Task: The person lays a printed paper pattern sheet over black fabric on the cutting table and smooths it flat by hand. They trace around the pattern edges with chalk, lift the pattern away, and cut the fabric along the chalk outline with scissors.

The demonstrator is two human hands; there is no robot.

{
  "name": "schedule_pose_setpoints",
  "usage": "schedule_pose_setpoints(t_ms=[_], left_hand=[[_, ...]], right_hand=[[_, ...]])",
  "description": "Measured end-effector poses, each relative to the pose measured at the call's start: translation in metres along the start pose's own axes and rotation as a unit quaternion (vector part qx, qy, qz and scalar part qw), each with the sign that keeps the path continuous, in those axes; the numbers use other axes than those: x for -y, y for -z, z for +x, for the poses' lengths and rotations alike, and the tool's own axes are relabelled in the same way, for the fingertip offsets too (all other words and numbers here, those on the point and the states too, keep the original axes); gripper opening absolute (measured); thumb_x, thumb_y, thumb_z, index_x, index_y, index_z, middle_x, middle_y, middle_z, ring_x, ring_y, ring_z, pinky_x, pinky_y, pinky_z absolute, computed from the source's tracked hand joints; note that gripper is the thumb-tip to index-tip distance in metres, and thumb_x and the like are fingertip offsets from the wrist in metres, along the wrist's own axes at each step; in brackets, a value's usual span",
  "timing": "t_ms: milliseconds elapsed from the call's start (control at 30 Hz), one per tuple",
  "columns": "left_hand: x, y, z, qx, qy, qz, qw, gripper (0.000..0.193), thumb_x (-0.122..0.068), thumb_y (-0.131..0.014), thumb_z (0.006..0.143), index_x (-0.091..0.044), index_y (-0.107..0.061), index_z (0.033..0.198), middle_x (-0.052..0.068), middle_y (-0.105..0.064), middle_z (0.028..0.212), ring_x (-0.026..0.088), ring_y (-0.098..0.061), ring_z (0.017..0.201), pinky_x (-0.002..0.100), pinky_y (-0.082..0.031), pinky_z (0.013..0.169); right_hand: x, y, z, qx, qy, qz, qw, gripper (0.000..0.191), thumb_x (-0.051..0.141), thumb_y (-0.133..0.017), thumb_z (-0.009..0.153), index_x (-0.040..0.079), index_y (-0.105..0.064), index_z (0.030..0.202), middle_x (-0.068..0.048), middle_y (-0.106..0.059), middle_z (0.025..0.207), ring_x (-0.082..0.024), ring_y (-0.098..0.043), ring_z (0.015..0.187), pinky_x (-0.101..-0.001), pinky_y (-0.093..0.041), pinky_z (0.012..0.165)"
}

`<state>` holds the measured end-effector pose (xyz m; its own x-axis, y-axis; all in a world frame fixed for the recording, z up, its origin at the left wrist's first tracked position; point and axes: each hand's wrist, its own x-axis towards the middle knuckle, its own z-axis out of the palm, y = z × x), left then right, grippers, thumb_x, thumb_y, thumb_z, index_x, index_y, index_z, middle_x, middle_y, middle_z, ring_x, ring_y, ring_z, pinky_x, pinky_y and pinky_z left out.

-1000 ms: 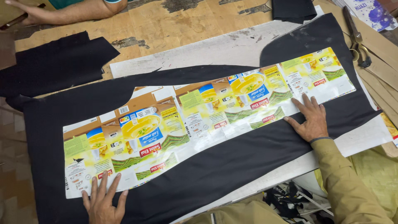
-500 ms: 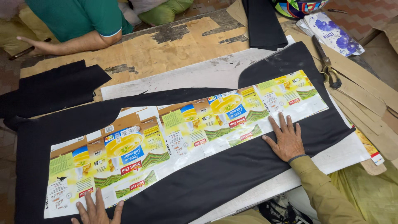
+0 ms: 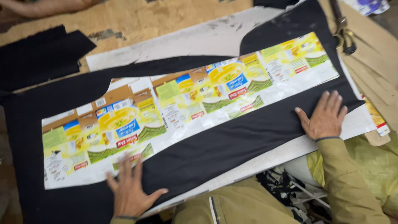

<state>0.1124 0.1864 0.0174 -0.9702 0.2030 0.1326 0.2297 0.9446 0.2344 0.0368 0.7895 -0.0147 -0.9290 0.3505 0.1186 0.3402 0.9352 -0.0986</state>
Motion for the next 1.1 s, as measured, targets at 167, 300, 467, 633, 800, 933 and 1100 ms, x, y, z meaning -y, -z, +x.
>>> schedule_pose_setpoints(t_ms=[167, 300, 467, 633, 800, 933, 1100], left_hand=[[-0.073, -0.013, 0.044, 0.165, -0.174, -0.036, 0.970, 0.113, -0.081, -0.073, 0.065, -0.022, -0.037, 0.154, 0.015, -0.027, 0.164, 0.041, -0.020, 0.151, 0.076, -0.008, 0.112], [-0.086, -0.030, 0.034, 0.245, -0.279, -0.053, 0.927, 0.094, -0.072, -0.065, 0.077, -0.029, -0.036, 0.155, 0.009, -0.026, 0.165, 0.039, -0.019, 0.151, 0.071, -0.009, 0.115], [-0.058, -0.046, -0.010, 0.213, -0.321, -0.031, 0.922, 0.059, -0.046, -0.053, 0.099, -0.029, -0.043, 0.155, 0.001, -0.035, 0.164, 0.034, -0.025, 0.151, 0.063, -0.017, 0.119], [-0.020, -0.048, -0.051, 0.128, -0.263, -0.147, 0.945, 0.041, -0.019, -0.060, 0.100, -0.024, -0.065, 0.140, -0.003, -0.061, 0.153, 0.023, -0.048, 0.149, 0.048, -0.035, 0.124], [0.014, -0.019, -0.087, 0.042, -0.111, -0.327, 0.937, 0.021, -0.016, -0.071, 0.100, -0.016, -0.075, 0.120, -0.001, -0.071, 0.117, 0.021, -0.066, 0.114, 0.034, -0.056, 0.098], [0.071, 0.022, -0.106, -0.149, 0.107, -0.151, 0.971, 0.030, -0.016, -0.072, 0.093, -0.011, -0.071, 0.123, 0.007, -0.066, 0.103, 0.031, -0.061, 0.099, 0.041, -0.054, 0.088], [0.130, 0.062, -0.166, -0.209, 0.249, -0.076, 0.943, 0.032, -0.022, -0.076, 0.091, -0.010, -0.070, 0.121, 0.009, -0.063, 0.097, 0.032, -0.058, 0.092, 0.044, -0.051, 0.083]], right_hand=[[0.101, 0.000, -0.002, 0.060, 0.380, 0.078, 0.920, 0.103, 0.068, -0.047, 0.090, -0.004, -0.024, 0.160, -0.029, -0.021, 0.165, -0.048, -0.021, 0.152, -0.0610, -0.016, 0.122], [0.143, -0.008, -0.019, 0.090, 0.583, 0.077, 0.804, 0.099, 0.072, -0.045, 0.084, 0.007, -0.025, 0.156, -0.018, -0.025, 0.163, -0.039, -0.025, 0.148, -0.0594, -0.017, 0.120], [0.131, 0.005, -0.057, 0.145, 0.660, 0.098, 0.730, 0.096, 0.077, -0.040, 0.086, 0.015, -0.023, 0.157, -0.013, -0.022, 0.162, -0.035, -0.020, 0.147, -0.0576, -0.013, 0.116], [0.164, 0.011, -0.067, 0.147, 0.717, 0.095, 0.675, 0.103, 0.084, -0.036, 0.082, 0.017, -0.020, 0.159, -0.011, -0.020, 0.166, -0.035, -0.015, 0.152, -0.0582, -0.012, 0.117], [0.285, -0.009, -0.096, 0.028, 0.761, 0.135, 0.634, 0.104, 0.085, -0.032, 0.084, 0.020, -0.021, 0.164, -0.011, -0.021, 0.168, -0.030, -0.018, 0.153, -0.0504, -0.014, 0.123], [0.374, -0.004, -0.152, 0.124, 0.796, 0.171, 0.568, 0.094, 0.075, -0.044, 0.084, 0.012, -0.027, 0.152, -0.017, -0.027, 0.161, -0.036, -0.025, 0.147, -0.0571, -0.018, 0.117], [0.455, 0.008, -0.212, 0.128, 0.823, 0.210, 0.512, 0.096, 0.075, -0.043, 0.088, 0.006, -0.029, 0.153, -0.018, -0.028, 0.158, -0.036, -0.026, 0.145, -0.0555, -0.018, 0.116]])
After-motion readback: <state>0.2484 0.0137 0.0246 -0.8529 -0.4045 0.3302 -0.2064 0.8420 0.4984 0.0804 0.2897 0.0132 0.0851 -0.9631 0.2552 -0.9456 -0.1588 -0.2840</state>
